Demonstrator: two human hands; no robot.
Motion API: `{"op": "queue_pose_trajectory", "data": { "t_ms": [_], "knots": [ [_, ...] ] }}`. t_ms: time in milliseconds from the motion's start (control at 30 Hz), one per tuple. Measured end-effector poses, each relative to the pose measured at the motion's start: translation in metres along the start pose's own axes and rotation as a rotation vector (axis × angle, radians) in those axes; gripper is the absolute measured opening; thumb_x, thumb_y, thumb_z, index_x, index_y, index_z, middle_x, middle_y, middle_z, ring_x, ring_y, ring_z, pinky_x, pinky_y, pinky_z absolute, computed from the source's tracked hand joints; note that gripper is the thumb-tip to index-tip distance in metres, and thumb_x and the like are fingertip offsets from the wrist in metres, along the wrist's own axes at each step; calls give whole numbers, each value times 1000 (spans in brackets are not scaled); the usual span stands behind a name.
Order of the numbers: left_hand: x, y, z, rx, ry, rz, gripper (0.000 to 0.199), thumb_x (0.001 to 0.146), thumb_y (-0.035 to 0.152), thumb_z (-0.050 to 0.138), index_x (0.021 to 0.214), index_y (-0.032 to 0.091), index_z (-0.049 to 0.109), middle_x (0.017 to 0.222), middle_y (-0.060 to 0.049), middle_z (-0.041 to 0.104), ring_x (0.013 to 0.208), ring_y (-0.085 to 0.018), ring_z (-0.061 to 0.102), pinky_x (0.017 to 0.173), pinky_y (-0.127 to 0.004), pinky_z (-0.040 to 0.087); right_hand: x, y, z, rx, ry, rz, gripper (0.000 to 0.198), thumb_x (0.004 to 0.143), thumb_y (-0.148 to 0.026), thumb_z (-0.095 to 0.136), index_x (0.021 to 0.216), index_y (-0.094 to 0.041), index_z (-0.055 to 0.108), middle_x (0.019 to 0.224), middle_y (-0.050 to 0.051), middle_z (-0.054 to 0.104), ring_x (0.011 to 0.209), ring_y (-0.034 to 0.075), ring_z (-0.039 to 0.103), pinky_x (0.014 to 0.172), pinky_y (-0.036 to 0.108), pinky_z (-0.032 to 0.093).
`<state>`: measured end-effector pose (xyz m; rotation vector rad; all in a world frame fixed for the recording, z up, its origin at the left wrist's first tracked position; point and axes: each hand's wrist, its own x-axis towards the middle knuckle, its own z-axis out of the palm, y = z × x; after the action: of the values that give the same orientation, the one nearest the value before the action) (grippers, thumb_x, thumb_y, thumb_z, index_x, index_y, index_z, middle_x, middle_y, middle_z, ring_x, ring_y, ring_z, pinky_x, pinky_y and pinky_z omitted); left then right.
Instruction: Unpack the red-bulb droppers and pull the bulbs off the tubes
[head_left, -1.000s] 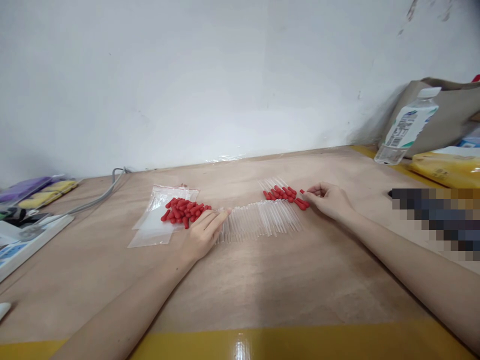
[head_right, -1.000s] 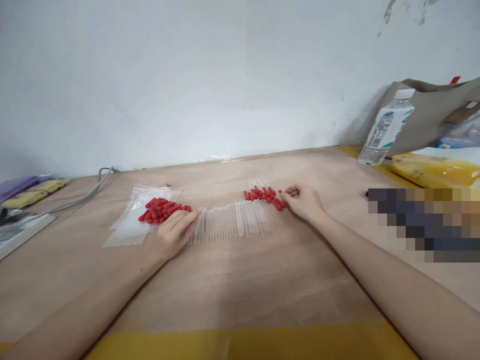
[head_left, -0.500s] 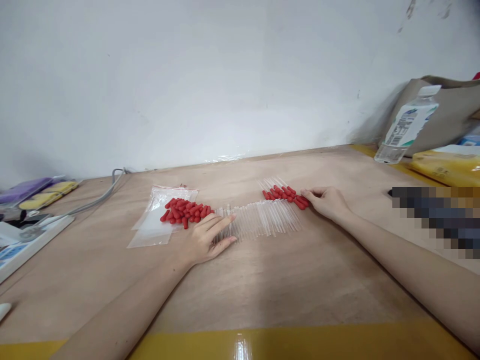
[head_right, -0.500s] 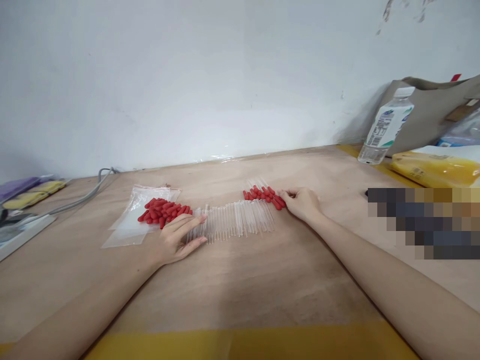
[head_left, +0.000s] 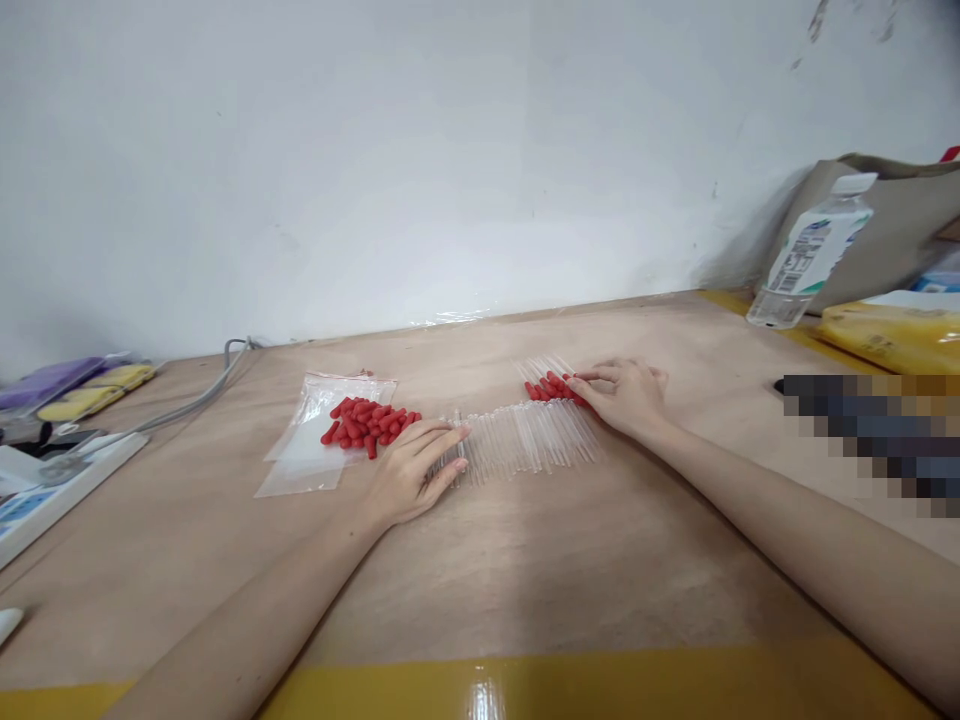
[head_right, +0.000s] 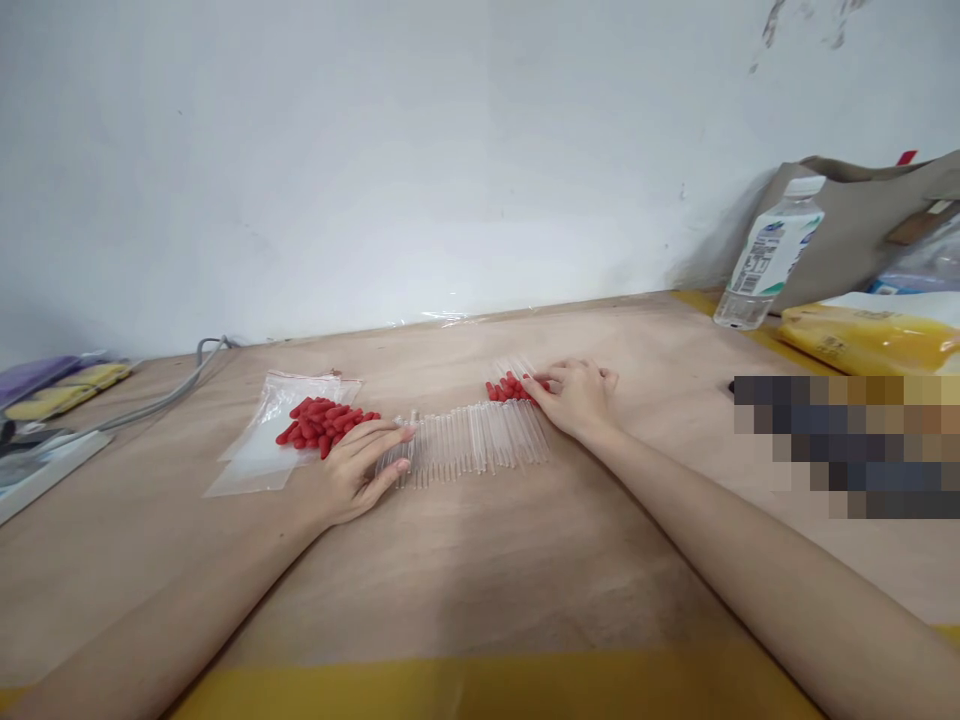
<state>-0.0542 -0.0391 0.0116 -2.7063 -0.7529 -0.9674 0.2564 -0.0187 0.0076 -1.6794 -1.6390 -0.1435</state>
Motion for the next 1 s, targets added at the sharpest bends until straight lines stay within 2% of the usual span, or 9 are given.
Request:
{"op": "queue_pose_trajectory", "data": {
  "t_ms": [233, 467, 633, 733, 800, 867, 1000],
  "knots": [
    [-1, 1, -1, 17, -73, -81, 35, 85, 25, 49, 120, 19, 51, 113, -8, 59, 112, -21, 50, 94, -37, 44, 6, -12, 10, -61, 29, -80, 40, 74, -60, 49, 71, -27, 71, 93, 4, 65, 91, 25, 47, 84, 45, 18],
    [-2, 0, -1, 21, -84, -73, 36, 86, 25, 48, 121, 19, 49, 116, -9, 58, 115, -21, 48, 96, -39, 42, 13, -25, 15, -89, -27, -70, 29, 74, -49, 52, 64, -28, 70, 88, 2, 65, 90, 24, 46, 86, 48, 16],
    [-3, -1, 0, 18, -102, -75, 36, 86, 25, 48, 121, 19, 49, 117, -8, 58, 116, -21, 47, 97, -40, 42, 19, -33, 15, -69, -29, 53, 30, 75, -40, 50, 57, -23, 67, 82, 4, 66, 89, 26, 49, 85, 50, 21],
    [-3, -1, -1, 16, -94, -70, 36, 86, 24, 48, 122, 19, 49, 118, -8, 58, 116, -21, 47, 96, -41, 43, 20, -34, 12, 12, -13, 192, 32, 76, -43, 48, 61, -22, 68, 75, 5, 66, 87, 27, 52, 82, 49, 26],
    [-3, -2, -1, 14, -83, -56, 38, 85, 23, 49, 123, 18, 47, 118, -8, 58, 117, -21, 47, 96, -41, 43, 16, -30, 8, 97, 13, 225, 34, 77, -45, 47, 65, -22, 68, 77, 6, 66, 87, 27, 53, 80, 46, 31],
    [-3, -2, 0, 13, -70, -36, 41, 85, 22, 50, 125, 18, 45, 120, -9, 56, 119, -22, 45, 98, -42, 41, 6, -24, 4, 176, 38, 145, 30, 77, -45, 50, 69, -22, 68, 82, 6, 65, 87, 25, 54, 77, 42, 35],
    [1, 4, 6, 22, 21, -7, 43, 84, 19, 51, 126, 19, 44, 127, -10, 50, 123, -23, 40, 100, -43, 39, -23, -13, -4, 260, 19, -244, 17, 78, -36, 56, 83, -24, 68, 86, 4, 64, 87, 21, 53, 80, 40, 37]
  ]
}}
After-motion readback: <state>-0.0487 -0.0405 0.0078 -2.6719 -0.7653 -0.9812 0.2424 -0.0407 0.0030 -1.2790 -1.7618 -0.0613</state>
